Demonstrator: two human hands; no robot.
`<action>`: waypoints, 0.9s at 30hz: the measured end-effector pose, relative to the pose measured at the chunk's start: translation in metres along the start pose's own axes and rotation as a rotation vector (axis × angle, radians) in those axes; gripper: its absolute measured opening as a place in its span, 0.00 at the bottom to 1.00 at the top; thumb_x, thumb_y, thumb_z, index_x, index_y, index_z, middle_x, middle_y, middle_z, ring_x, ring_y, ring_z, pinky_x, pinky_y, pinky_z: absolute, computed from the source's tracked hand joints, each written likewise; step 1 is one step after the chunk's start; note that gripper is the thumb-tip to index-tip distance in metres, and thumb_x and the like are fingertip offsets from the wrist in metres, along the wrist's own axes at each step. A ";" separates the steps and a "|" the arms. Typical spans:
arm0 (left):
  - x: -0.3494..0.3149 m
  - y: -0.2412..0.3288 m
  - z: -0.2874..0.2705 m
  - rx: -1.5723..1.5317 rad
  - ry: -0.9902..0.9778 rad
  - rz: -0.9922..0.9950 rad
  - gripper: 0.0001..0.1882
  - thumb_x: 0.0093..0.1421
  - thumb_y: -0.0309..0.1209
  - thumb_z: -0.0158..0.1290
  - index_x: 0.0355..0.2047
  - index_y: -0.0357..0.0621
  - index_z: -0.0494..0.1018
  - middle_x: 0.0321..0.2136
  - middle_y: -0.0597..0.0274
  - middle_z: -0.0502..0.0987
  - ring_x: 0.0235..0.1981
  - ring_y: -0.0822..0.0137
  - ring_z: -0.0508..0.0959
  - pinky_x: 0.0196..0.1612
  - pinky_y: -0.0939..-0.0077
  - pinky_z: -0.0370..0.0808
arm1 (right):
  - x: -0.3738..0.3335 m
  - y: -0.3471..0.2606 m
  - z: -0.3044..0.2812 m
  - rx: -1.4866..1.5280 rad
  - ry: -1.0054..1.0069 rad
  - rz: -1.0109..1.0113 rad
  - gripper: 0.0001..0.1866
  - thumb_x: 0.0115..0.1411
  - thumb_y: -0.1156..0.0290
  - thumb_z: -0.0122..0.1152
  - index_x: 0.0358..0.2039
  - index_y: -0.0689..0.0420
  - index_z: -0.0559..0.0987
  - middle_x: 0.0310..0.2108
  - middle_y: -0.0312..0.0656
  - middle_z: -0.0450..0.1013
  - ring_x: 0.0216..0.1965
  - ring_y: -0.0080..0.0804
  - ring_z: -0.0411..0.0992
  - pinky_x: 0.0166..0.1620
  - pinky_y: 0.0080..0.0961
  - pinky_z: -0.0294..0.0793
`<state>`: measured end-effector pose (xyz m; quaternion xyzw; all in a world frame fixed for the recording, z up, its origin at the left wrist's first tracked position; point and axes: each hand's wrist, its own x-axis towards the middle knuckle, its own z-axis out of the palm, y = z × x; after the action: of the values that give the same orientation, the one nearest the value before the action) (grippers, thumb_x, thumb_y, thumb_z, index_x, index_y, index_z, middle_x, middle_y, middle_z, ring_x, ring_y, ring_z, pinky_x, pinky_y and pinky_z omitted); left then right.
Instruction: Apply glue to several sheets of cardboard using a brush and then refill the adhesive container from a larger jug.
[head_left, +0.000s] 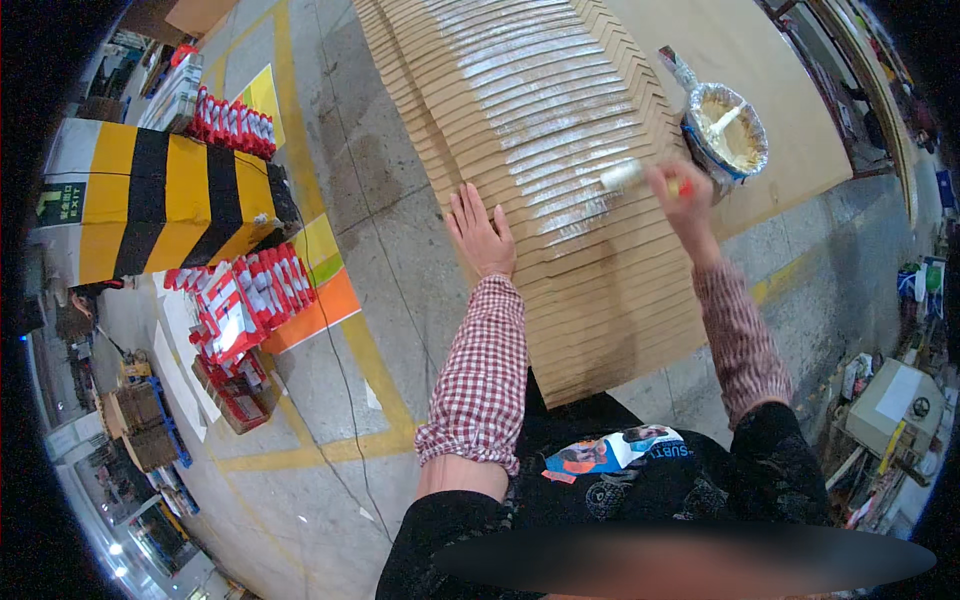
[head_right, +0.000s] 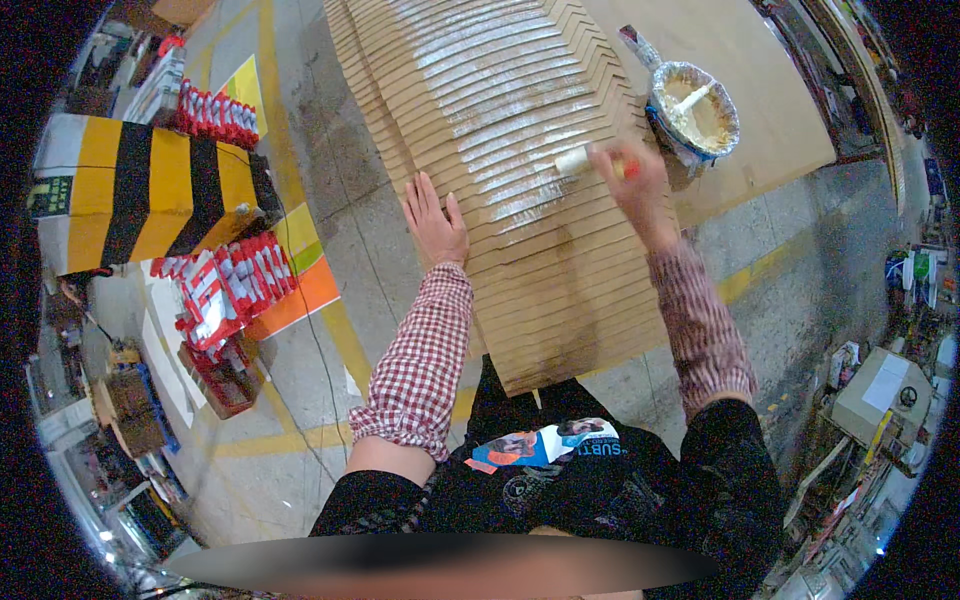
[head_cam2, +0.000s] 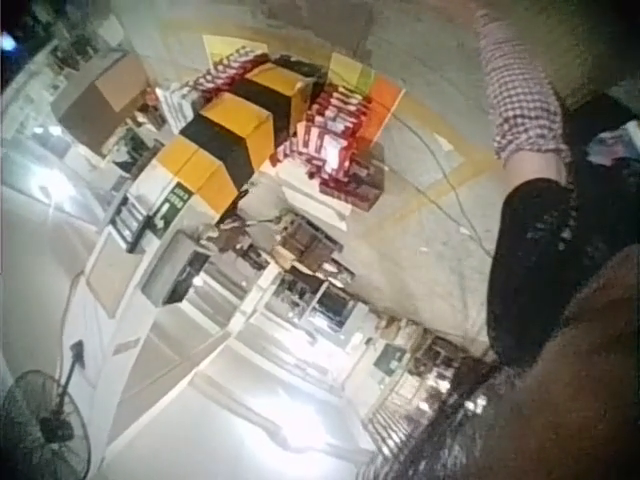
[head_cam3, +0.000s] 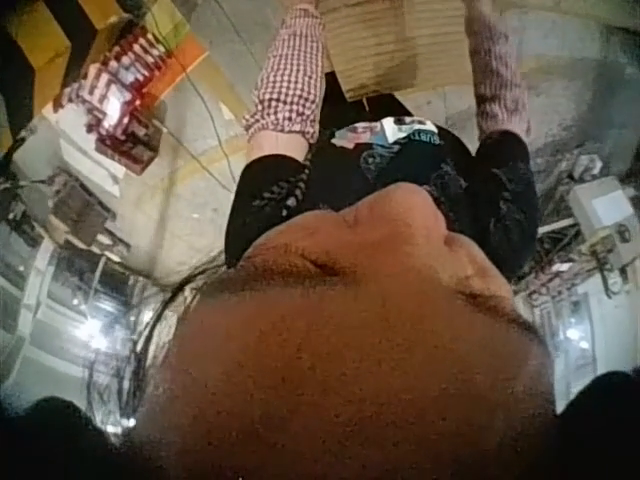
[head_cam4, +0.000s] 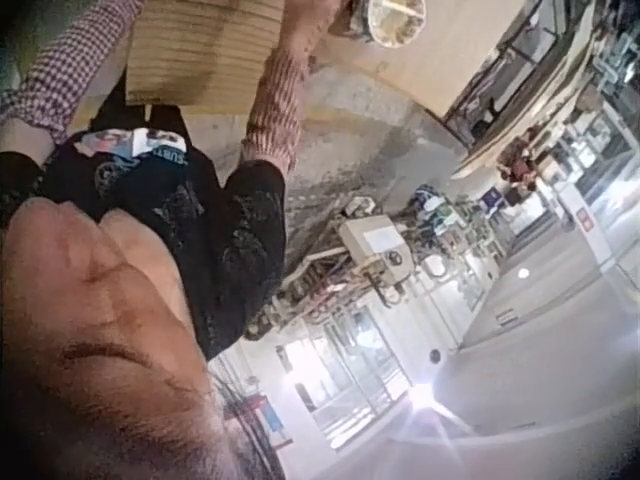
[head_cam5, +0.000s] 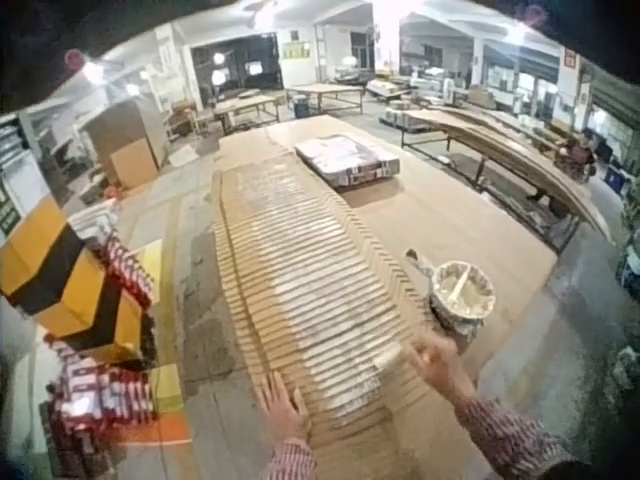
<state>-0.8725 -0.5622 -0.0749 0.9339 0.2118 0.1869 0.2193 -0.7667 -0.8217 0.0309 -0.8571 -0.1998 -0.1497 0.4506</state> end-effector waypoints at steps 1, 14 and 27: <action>0.000 -0.002 -0.002 0.007 0.022 0.009 0.30 0.62 0.42 0.40 0.61 0.41 0.51 0.61 0.54 0.55 0.63 0.56 0.51 0.64 0.59 0.42 | -0.030 -0.001 -0.012 -0.001 -0.057 -0.016 0.10 0.51 0.69 0.65 0.19 0.59 0.74 0.18 0.41 0.70 0.20 0.30 0.68 0.25 0.24 0.65; -0.004 0.004 0.007 -0.026 0.022 -0.010 0.32 0.62 0.41 0.40 0.62 0.41 0.49 0.62 0.54 0.53 0.64 0.55 0.49 0.64 0.59 0.43 | 0.061 0.007 0.009 0.246 0.133 0.147 0.11 0.53 0.71 0.63 0.19 0.61 0.73 0.16 0.32 0.66 0.19 0.16 0.60 0.24 0.17 0.60; -0.005 -0.005 -0.001 0.027 0.043 -0.017 0.31 0.61 0.42 0.40 0.61 0.40 0.50 0.62 0.54 0.52 0.64 0.57 0.48 0.64 0.61 0.42 | -0.054 -0.004 -0.059 0.326 -0.069 0.453 0.14 0.57 0.71 0.58 0.15 0.60 0.71 0.15 0.30 0.66 0.18 0.14 0.63 0.23 0.13 0.61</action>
<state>-0.8786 -0.5598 -0.0773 0.9306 0.2270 0.2022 0.2038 -0.8200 -0.8803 0.0428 -0.8008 -0.0395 0.0181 0.5973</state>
